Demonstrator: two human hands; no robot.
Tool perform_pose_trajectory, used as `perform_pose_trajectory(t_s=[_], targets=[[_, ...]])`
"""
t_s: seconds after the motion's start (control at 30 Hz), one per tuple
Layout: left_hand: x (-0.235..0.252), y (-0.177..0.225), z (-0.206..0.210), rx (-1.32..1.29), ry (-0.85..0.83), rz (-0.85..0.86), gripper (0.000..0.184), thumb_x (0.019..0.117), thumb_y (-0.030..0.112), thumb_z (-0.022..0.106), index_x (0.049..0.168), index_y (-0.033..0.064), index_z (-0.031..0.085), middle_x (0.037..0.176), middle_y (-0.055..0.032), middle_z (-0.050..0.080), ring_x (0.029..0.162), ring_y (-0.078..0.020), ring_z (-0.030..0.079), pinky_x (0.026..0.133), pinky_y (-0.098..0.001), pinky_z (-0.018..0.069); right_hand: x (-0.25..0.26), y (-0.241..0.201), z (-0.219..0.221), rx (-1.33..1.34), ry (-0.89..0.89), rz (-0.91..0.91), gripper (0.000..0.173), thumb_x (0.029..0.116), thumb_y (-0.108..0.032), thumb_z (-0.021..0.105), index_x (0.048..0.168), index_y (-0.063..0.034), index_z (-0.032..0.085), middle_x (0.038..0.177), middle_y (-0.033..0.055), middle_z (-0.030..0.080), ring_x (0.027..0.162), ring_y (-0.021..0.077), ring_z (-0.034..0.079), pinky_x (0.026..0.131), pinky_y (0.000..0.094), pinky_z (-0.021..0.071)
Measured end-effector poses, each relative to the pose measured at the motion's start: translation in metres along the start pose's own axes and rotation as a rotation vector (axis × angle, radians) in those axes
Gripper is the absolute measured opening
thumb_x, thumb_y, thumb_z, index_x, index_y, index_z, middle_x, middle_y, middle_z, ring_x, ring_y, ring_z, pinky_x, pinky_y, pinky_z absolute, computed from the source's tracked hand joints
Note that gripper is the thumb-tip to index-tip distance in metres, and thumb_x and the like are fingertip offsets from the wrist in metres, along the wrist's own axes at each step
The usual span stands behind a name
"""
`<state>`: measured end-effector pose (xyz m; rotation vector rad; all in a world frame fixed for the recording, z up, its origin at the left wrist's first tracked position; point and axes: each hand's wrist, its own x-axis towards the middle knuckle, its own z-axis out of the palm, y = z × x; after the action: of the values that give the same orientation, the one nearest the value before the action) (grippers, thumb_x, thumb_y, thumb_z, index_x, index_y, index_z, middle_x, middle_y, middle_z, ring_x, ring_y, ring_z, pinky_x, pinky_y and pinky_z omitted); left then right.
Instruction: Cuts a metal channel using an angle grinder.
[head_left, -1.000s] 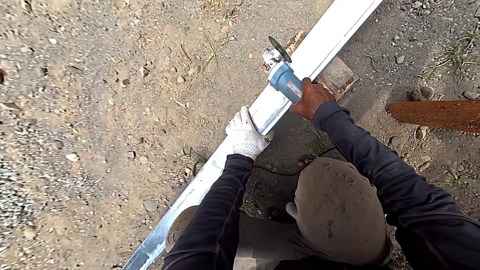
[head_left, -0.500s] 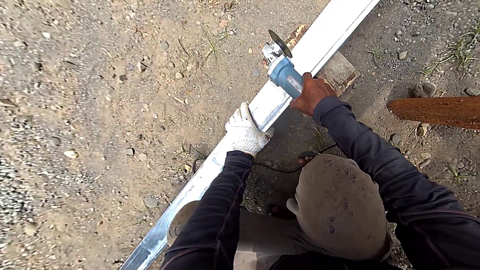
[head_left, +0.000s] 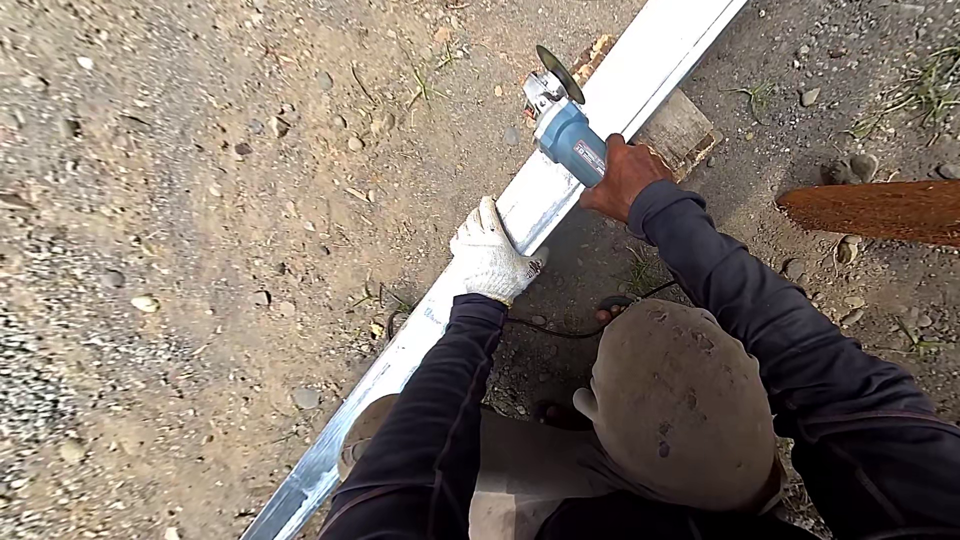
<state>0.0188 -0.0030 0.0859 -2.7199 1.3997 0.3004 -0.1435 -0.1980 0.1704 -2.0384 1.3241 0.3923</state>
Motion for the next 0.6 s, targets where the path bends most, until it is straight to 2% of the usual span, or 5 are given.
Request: perform_pose_trajectory(t_s=[0.03, 0.07, 0.1, 0.17, 0.6], targets=[[0.000, 0.000, -0.001, -0.002, -0.002, 0.001, 0.129, 0.0580, 0.078, 0.072, 0.158, 0.0086, 0.031, 0.147, -0.0229, 0.052, 0.132, -0.0424, 0.053, 0.103, -0.0636, 0.0434, -0.018, -0.008, -0.012, 0.016, -0.015, -0.001, 0.072, 0.0773, -0.041, 0.080, 0.134, -0.0039, 0.054, 0.111, 0.0198, 0.070, 0.103, 0.0358, 0.071, 0.081, 0.0565, 0.0574], [-0.001, 0.000, -0.002, -0.005, -0.009, 0.003, 0.129, 0.0586, 0.077, 0.073, 0.158, 0.0076, 0.031, 0.147, -0.0236, 0.051, 0.132, -0.0429, 0.052, 0.104, -0.0639, 0.0430, -0.043, -0.023, -0.032, 0.048, -0.081, 0.014, 0.067, 0.0848, -0.032, 0.079, 0.135, 0.0025, 0.053, 0.113, 0.0218, 0.068, 0.105, 0.0349, 0.069, 0.085, 0.0533, 0.0576], [-0.002, 0.001, -0.003, -0.005, -0.013, 0.004, 0.129, 0.0589, 0.077, 0.073, 0.158, 0.0067, 0.031, 0.148, -0.0237, 0.051, 0.133, -0.0430, 0.052, 0.104, -0.0637, 0.0428, -0.063, -0.034, -0.046, 0.071, -0.106, 0.031, 0.062, 0.0886, -0.026, 0.077, 0.135, 0.0067, 0.052, 0.113, 0.0230, 0.067, 0.106, 0.0338, 0.069, 0.087, 0.0504, 0.0576], [-0.002, 0.001, -0.003, -0.005, -0.018, 0.001, 0.129, 0.0590, 0.076, 0.075, 0.158, 0.0063, 0.031, 0.148, -0.0231, 0.051, 0.133, -0.0426, 0.052, 0.105, -0.0627, 0.0432, -0.086, -0.048, -0.062, 0.088, -0.103, 0.051, 0.056, 0.0918, -0.019, 0.073, 0.134, 0.0106, 0.051, 0.115, 0.0248, 0.067, 0.107, 0.0329, 0.069, 0.090, 0.0468, 0.0571], [-0.001, 0.001, -0.003, -0.007, -0.030, -0.012, 0.130, 0.0575, 0.076, 0.075, 0.159, 0.0078, 0.029, 0.149, -0.0229, 0.050, 0.133, -0.0428, 0.051, 0.104, -0.0636, 0.0426, -0.094, -0.052, -0.066, 0.067, -0.105, 0.062, 0.055, 0.0933, -0.020, 0.071, 0.134, 0.0117, 0.052, 0.117, 0.0262, 0.066, 0.109, 0.0342, 0.068, 0.092, 0.0464, 0.0558]])
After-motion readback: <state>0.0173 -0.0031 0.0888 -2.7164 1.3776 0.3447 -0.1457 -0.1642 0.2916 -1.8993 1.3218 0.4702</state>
